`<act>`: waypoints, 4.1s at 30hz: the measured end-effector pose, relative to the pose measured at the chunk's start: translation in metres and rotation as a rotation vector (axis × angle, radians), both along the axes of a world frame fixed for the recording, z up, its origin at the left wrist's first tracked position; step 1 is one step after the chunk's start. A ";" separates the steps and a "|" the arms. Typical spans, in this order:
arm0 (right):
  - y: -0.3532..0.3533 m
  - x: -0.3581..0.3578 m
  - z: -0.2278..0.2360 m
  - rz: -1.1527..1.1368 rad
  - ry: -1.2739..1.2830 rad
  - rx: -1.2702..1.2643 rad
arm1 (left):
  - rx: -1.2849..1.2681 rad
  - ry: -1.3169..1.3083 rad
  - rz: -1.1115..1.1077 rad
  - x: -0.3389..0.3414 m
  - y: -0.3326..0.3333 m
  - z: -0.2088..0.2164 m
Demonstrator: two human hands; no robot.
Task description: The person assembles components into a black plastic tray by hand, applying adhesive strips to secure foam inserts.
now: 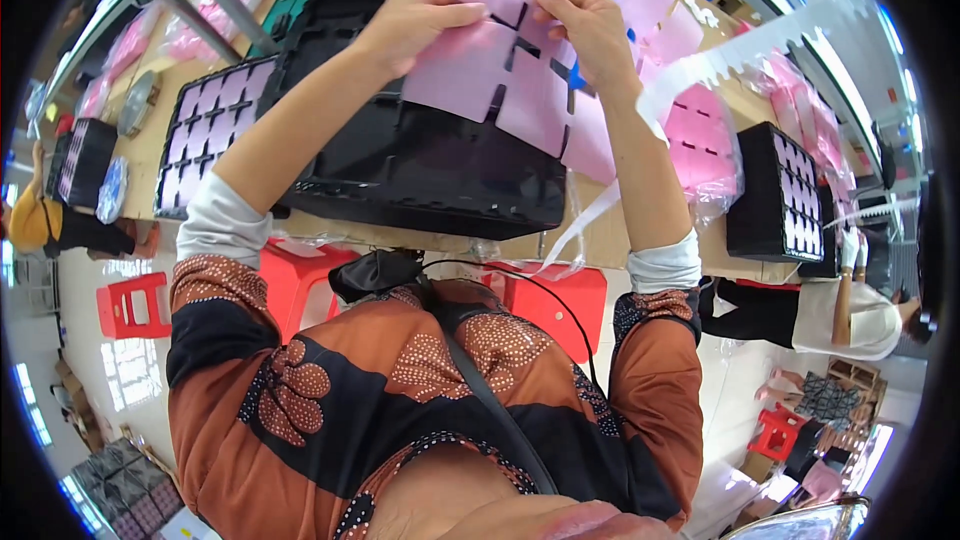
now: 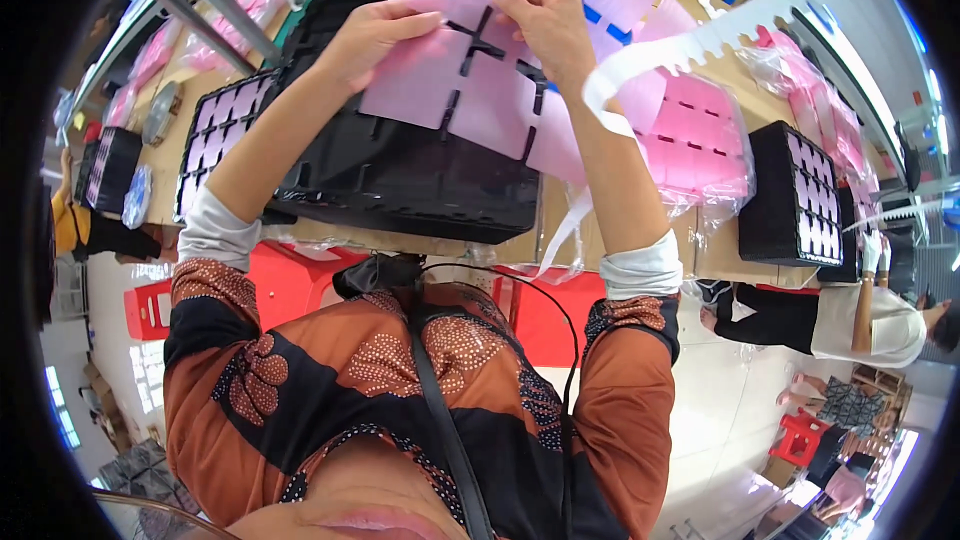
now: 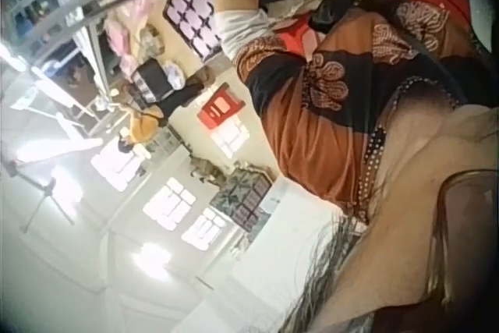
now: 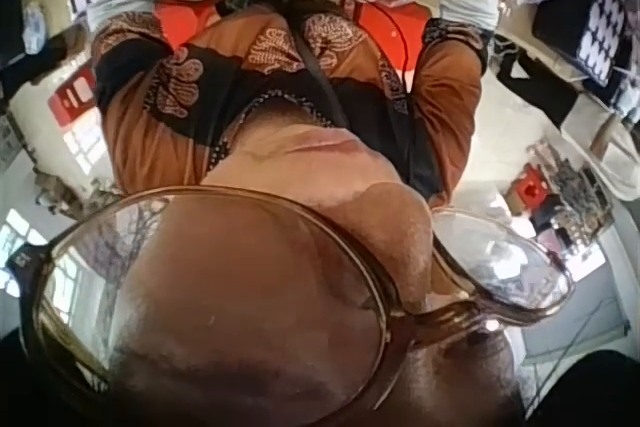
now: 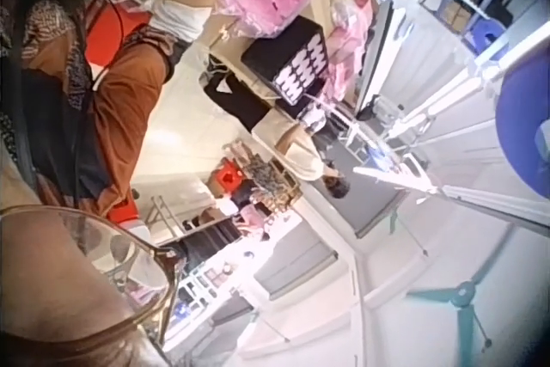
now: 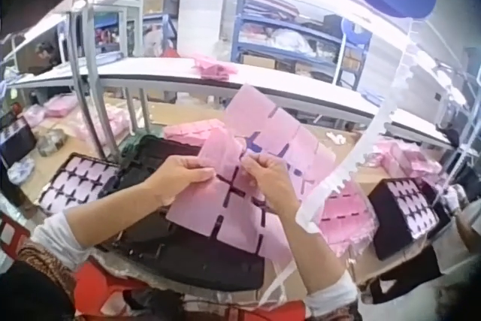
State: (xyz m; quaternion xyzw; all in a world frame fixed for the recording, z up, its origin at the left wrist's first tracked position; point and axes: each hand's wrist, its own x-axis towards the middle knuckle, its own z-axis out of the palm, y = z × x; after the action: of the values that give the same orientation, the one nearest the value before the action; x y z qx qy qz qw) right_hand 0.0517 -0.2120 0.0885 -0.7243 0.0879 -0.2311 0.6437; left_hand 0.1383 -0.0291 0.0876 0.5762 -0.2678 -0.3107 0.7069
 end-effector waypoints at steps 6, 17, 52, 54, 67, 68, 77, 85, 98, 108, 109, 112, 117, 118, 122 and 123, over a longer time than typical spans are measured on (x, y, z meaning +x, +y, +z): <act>-0.028 -0.050 -0.049 -0.490 -0.248 -1.076 | 0.018 0.172 0.167 0.028 0.076 -0.038; -0.028 -0.098 -0.084 -0.308 0.364 -0.459 | 0.147 0.108 0.241 0.028 0.113 -0.060; -0.062 -0.051 -0.052 -0.237 0.556 -0.728 | 0.380 -0.318 0.210 0.047 0.095 -0.050; -0.064 -0.049 -0.057 -0.247 0.562 -0.725 | 0.393 -0.338 0.215 0.046 0.094 -0.050; -0.044 -0.047 -0.037 -0.403 0.596 -1.099 | 0.585 -1.129 0.368 0.057 0.098 -0.047; -0.051 -0.046 -0.043 -0.405 0.600 -1.097 | 0.585 -1.129 0.363 0.054 0.094 -0.042; -0.080 0.019 -0.072 -0.029 0.249 -1.368 | 0.632 -1.525 0.154 0.082 0.019 -0.055; -0.089 0.035 -0.081 -0.011 0.213 -1.298 | 1.032 -1.361 -0.075 0.100 0.009 -0.043; -0.088 0.052 -0.086 -0.105 0.466 -1.407 | 1.239 -1.422 0.183 0.105 0.011 -0.055; -0.084 0.031 -0.065 -0.166 0.612 -1.295 | 1.153 -1.124 -0.130 0.083 0.019 0.010; -0.077 0.029 -0.067 -0.174 0.540 -1.356 | 1.179 -1.228 -0.005 0.094 0.022 -0.011; -0.051 -0.028 -0.083 -0.116 0.237 -1.344 | 1.250 -1.560 -0.055 0.069 0.045 -0.028; 0.016 -0.142 -0.060 0.158 0.263 -1.304 | 0.842 -1.596 -0.049 -0.029 0.123 -0.049; 0.023 -0.149 -0.063 0.133 0.229 -1.340 | 0.881 -1.609 -0.043 -0.037 0.131 -0.053; 0.029 -0.154 -0.060 0.134 0.251 -1.370 | 0.931 -1.587 -0.017 -0.050 0.142 -0.055; 0.029 -0.156 -0.058 0.153 0.273 -1.370 | 0.951 -1.584 -0.009 -0.053 0.144 -0.054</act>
State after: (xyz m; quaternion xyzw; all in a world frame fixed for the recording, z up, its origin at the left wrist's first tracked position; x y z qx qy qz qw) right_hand -0.1044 -0.1827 0.0309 -0.9934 -0.0488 -0.0955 0.0400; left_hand 0.0849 0.1147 0.0336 0.8492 -0.5197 0.0940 0.0050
